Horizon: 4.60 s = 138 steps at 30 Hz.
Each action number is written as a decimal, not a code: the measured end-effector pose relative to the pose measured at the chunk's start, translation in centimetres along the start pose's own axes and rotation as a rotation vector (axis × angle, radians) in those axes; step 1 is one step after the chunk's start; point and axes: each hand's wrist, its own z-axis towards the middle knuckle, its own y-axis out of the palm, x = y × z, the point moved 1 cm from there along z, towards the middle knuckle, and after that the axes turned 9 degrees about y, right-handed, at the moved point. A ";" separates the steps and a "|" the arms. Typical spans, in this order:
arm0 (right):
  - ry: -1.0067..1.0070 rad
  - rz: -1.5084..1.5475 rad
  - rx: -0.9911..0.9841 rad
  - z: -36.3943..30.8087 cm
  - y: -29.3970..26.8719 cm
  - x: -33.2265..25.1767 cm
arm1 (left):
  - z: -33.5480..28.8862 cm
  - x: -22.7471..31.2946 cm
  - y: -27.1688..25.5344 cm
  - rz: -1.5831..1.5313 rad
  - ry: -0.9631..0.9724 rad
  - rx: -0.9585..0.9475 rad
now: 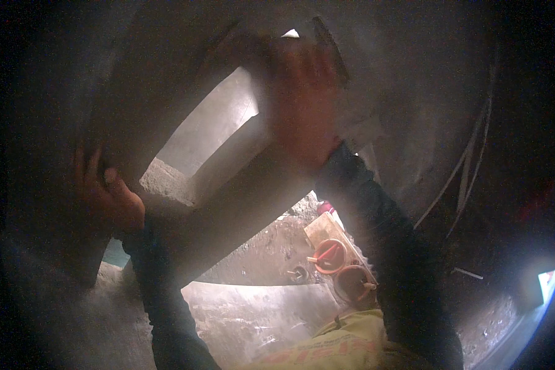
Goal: The person scoops cement from a bucket using a trowel and applies it to a concrete wall. They smooth the surface with a hand trowel and then use a sanding block to finish the edges around a rectangular opening.
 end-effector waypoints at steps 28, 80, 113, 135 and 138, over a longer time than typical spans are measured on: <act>0.217 0.179 0.013 2.4 0.4 4.1 | -0.2 0.4 -0.8 0.138 -0.044 -0.105; 0.899 1.220 0.039 -13.0 1.1 -14.8 | 0.0 -2.0 -1.3 0.066 0.355 -0.048; 0.594 0.669 -0.133 -10.9 6.0 -18.1 | -1.1 -2.0 0.5 0.015 0.239 0.036; 0.753 0.554 -0.322 -10.3 4.8 -15.6 | -1.1 -2.0 0.8 -0.005 0.219 0.071; 0.761 0.648 -0.279 -10.3 4.0 -15.5 | -1.1 -2.0 0.6 -0.004 0.225 0.075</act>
